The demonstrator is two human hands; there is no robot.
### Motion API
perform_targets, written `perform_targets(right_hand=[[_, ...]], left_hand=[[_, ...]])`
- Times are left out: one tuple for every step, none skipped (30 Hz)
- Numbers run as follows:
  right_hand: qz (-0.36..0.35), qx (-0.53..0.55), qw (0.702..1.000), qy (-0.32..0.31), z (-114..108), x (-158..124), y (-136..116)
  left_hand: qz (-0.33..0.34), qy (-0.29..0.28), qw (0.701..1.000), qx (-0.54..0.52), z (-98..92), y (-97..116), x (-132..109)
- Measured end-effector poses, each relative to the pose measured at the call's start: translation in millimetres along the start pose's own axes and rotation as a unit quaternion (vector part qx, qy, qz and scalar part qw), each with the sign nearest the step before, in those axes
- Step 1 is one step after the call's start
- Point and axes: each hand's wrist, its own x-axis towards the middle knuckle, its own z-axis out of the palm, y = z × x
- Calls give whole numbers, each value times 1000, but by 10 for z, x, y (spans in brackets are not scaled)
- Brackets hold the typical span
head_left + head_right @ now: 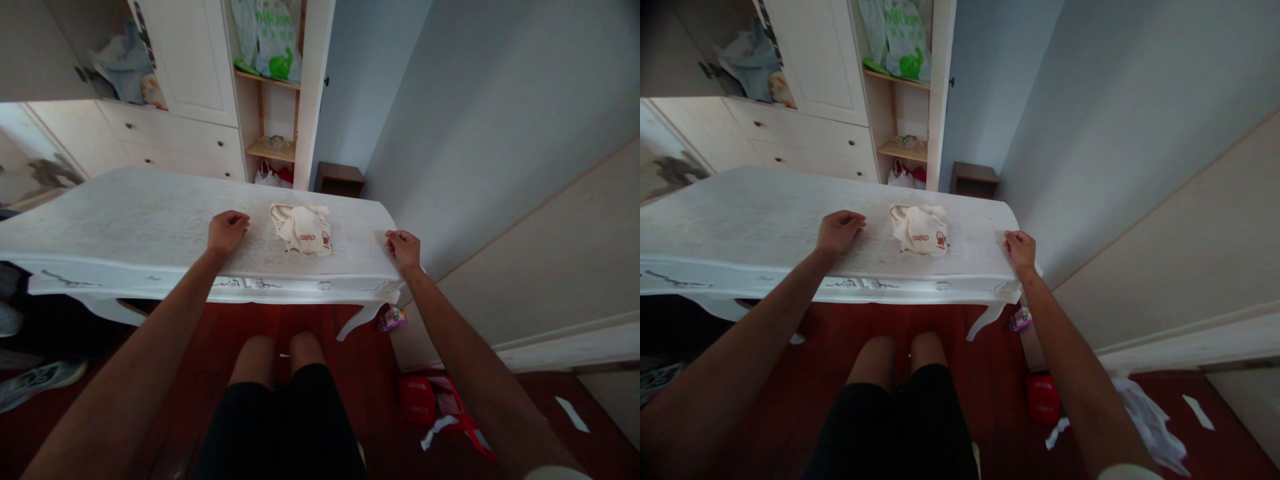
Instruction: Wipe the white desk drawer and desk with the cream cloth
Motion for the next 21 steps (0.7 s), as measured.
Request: perform_targets(right_hand=[[-1, -2, 1000, -1, 0, 1, -2], [-1, -4, 1000, -1, 2, 1, -6], [1, -8, 1000, -1, 4, 2, -12], [3, -12, 1000, -2, 7, 3, -18], [7, -14, 1000, -2, 11, 6, -24], [11, -15, 1000, -2, 14, 11, -28], [13, -14, 1000, -1, 15, 16, -31], [13, -12, 1000, 3, 14, 22, -32], [9, -11, 1000, 11, 11, 26, -31], [0, -12, 1000, 24, 6, 26, -31], [-13, -17, 999, 39, -2, 19, -31], [-28, -26, 998, 54, -9, 3, -33], [-44, -39, 996, 68, -17, -25, -39], [-58, -52, 994, 80, -24, -63, -48], [-68, -61, 992, 88, -30, -113, -61], [-71, -64, 991, 92, -35, -172, -78], [-68, -60, 991, 96, -38, -240, -96], [-60, -48, 992, 100, -40, -314, -117], [-48, -31, 993, 106, -40, -396, -137], [-35, -9, 993, 113, -36, -486, -154], [-23, 16, 992, 121, -27, -588, -165]], left_hand=[[-2, 0, 1000, -1, -1, -1, 2], [-5, 1, 1000, -3, -2, -5, 6], [-6, 1, 1000, -6, -3, -11, 11], [-7, 1, 1000, -9, -4, -20, 18], [-6, 0, 1000, -12, -4, -31, 25], [-5, -1, 1000, -14, -5, -40, 32], [-4, -1, 1000, -15, -5, -46, 36], [-3, -1, 1000, -13, -5, -46, 37], [-3, 1, 1000, -11, -5, -38, 32], [-6, 4, 1000, -9, -6, -21, 22], [-10, 4, 1000, -7, -8, 6, 5], [-14, 4, 1000, -8, -11, 42, -16], [-18, 3, 1000, -9, -14, 82, -42], [-21, 1, 1000, -13, -18, 124, -68], [-26, 0, 999, -20, -23, 163, -94], [-29, 0, 999, -27, -27, 196, -115], [-33, 1, 999, -34, -32, 219, -130], [-36, 4, 999, -39, -35, 231, -138], [-38, 4, 998, -43, -37, 232, -137], [-39, 4, 998, -44, -37, 222, -129], [-36, 3, 998, -44, -36, 203, -116]])
